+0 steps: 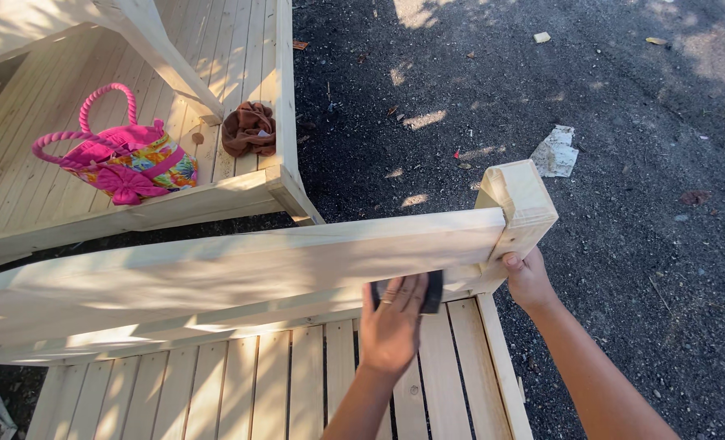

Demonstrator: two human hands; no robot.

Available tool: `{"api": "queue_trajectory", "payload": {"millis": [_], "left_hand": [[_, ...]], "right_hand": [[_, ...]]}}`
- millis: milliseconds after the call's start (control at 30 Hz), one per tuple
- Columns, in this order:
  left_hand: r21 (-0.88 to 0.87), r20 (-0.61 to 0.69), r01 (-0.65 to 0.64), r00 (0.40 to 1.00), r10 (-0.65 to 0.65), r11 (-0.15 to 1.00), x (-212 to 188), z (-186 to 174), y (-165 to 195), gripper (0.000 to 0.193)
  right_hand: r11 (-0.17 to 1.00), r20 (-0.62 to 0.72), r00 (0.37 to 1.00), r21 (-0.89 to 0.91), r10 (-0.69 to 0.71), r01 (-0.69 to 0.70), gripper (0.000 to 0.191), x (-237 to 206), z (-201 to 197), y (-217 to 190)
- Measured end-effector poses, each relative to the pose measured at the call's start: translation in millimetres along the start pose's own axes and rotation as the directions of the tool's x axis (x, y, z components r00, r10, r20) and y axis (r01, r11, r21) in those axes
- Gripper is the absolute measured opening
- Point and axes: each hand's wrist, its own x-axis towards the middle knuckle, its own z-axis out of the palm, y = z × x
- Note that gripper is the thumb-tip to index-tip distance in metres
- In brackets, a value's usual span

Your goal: The person sands a wooden bench outdoors, using a sanding block by hand to smooth the backrest rail, edges, and slatted seat. They work around the bench, sanding different sections one after another and steadying the bench with their free hand.

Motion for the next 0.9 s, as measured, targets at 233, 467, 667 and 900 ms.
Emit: {"api": "queue_trajectory", "payload": {"millis": [233, 467, 667, 900], "left_hand": [[0.148, -0.054, 0.255, 0.967, -0.249, 0.956, -31.8, -36.9, -56.5, 0.055], [-0.074, 0.13, 0.04, 0.991, -0.03, 0.996, 41.6, -21.9, 52.5, 0.069], [0.007, -0.12, -0.022, 0.993, 0.022, 1.0, 22.2, -31.5, 56.1, 0.062], [-0.182, 0.377, 0.294, 0.902, -0.21, 0.938, 58.2, -32.9, 52.7, 0.037]], "right_hand": [[0.998, -0.025, 0.999, 0.061, -0.026, 0.027, 0.112, 0.2, 6.4, 5.3], [0.999, -0.052, 0.998, 0.014, -0.031, 0.032, 0.111, 1.1, 6.8, 4.3], [0.999, -0.029, 0.999, 0.02, -0.031, 0.031, 0.114, -1.1, 7.3, 1.9], [0.996, -0.029, 1.0, 0.086, -0.012, 0.015, 0.115, -2.1, 8.4, 2.3]]}}
